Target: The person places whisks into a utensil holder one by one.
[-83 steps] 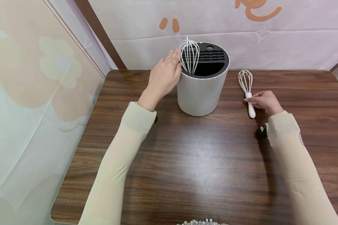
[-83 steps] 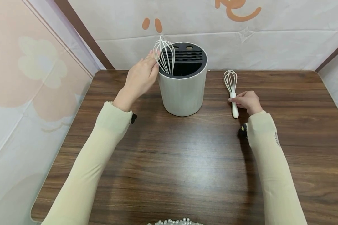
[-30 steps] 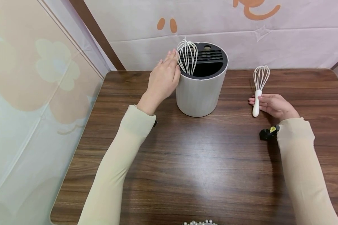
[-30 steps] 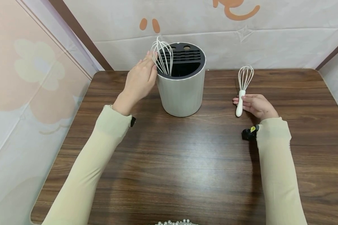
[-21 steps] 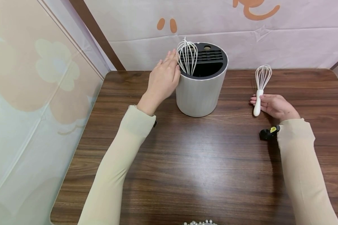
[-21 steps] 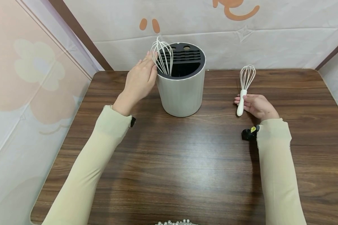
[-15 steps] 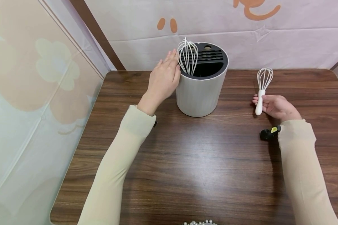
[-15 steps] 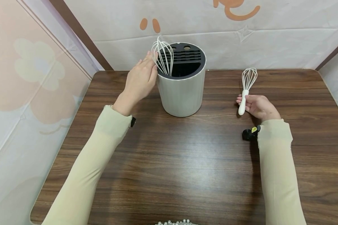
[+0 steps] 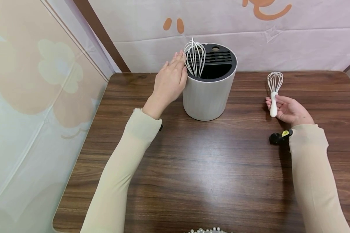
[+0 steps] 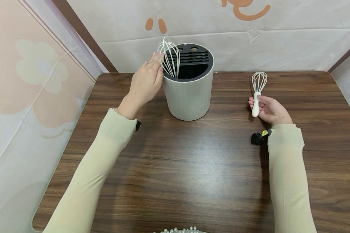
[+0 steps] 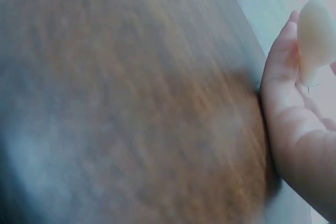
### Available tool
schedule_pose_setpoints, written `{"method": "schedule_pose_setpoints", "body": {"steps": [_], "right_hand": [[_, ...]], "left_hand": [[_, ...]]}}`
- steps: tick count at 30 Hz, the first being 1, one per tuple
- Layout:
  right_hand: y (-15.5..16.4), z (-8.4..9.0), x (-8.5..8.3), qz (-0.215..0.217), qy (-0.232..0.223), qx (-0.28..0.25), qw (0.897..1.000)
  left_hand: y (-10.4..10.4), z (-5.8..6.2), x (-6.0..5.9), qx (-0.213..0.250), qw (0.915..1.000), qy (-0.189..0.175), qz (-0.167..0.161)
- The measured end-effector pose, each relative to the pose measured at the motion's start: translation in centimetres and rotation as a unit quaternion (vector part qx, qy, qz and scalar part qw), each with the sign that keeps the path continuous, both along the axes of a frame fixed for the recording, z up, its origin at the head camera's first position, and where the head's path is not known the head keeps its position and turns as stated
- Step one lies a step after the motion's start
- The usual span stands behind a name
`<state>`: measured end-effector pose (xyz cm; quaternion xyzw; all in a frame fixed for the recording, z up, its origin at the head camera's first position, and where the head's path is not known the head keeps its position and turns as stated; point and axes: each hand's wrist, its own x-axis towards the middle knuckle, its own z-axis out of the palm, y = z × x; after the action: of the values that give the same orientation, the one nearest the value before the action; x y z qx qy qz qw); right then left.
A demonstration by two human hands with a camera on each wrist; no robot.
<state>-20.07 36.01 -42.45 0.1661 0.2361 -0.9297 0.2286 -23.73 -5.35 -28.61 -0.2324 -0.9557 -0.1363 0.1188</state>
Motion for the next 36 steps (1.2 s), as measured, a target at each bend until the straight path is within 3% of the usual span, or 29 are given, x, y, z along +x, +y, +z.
{"method": "schedule_pose_setpoints", "body": {"steps": [6, 18, 36], "right_hand": [[-0.1, 0.1, -0.1, 0.011, -0.016, -0.006, 1.0], [-0.9, 0.6, 0.3, -0.009, 0.122, -0.025, 0.992], [-3.7, 4.4, 0.3, 0.023, 0.206, -0.029, 0.978]], "left_hand": [[0.0, 0.0, 0.0, 0.002, 1.0, -0.002, 0.0], [0.0, 0.0, 0.0, -0.002, 1.0, -0.003, -0.001], [0.0, 0.0, 0.0, 0.0, 1.0, -0.005, 0.0]]}}
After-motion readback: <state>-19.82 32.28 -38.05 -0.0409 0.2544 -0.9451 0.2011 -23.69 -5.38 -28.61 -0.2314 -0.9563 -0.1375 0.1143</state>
